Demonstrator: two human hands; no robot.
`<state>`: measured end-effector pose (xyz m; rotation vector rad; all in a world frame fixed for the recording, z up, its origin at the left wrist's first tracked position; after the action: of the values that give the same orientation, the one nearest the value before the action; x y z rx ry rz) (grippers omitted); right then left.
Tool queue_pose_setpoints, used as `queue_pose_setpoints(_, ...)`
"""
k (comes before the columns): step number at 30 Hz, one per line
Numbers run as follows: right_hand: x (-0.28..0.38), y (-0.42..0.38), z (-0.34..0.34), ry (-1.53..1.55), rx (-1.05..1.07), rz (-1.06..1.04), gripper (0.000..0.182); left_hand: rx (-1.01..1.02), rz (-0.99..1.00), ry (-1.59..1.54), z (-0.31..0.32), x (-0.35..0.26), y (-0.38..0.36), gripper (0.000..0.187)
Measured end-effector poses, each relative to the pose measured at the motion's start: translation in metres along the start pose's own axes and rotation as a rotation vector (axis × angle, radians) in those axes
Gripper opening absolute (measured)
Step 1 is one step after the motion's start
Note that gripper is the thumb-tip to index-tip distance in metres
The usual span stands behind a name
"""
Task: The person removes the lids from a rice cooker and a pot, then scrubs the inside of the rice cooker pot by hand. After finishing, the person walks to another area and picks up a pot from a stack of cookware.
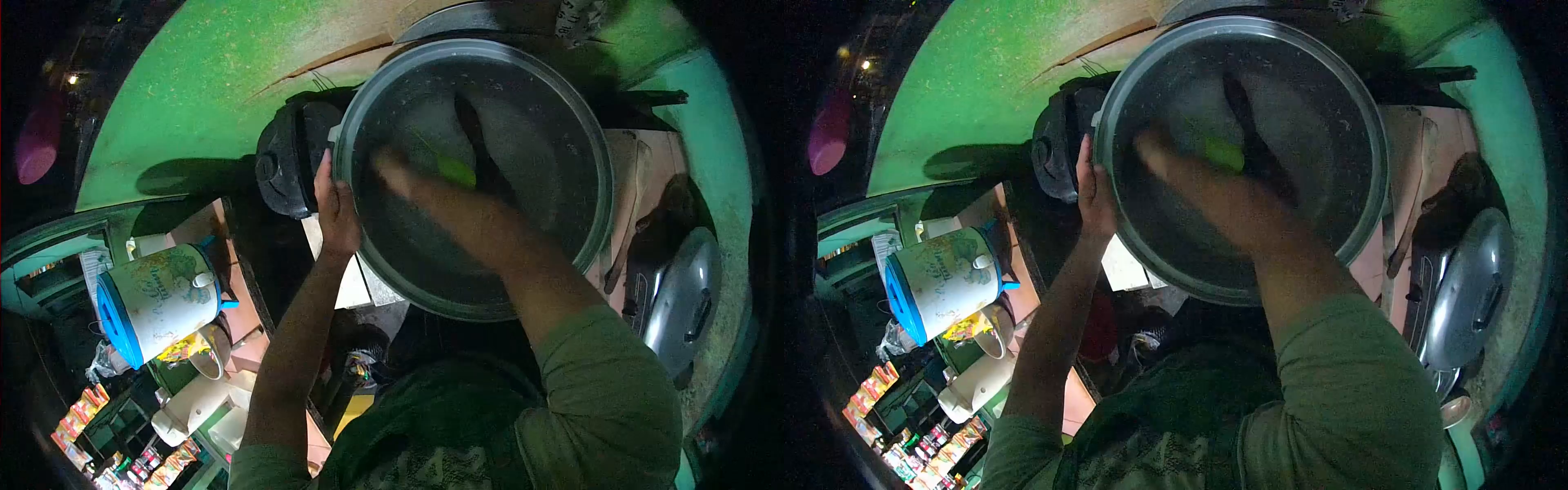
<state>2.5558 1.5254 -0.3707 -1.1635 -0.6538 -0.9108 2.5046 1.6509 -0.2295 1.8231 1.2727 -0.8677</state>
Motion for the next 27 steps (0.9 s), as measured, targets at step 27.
queue_pose_setpoints(27, 0.161, 0.019, -0.126, 0.821, -0.612, -0.218, 0.030, -0.008, 0.119, 0.210, -0.002, -0.014, 0.000, 0.047)
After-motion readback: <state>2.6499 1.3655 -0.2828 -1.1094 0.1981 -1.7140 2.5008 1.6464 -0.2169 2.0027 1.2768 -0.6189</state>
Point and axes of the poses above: each hand's wrist, its own y-axis towards the middle knuckle, its own z-axis out of the palm, x = y × z, the point moved 6 cm from there along y, towards the middle knuckle, and after that the axes turned 14 degrees about y, right-handed, at the moved point
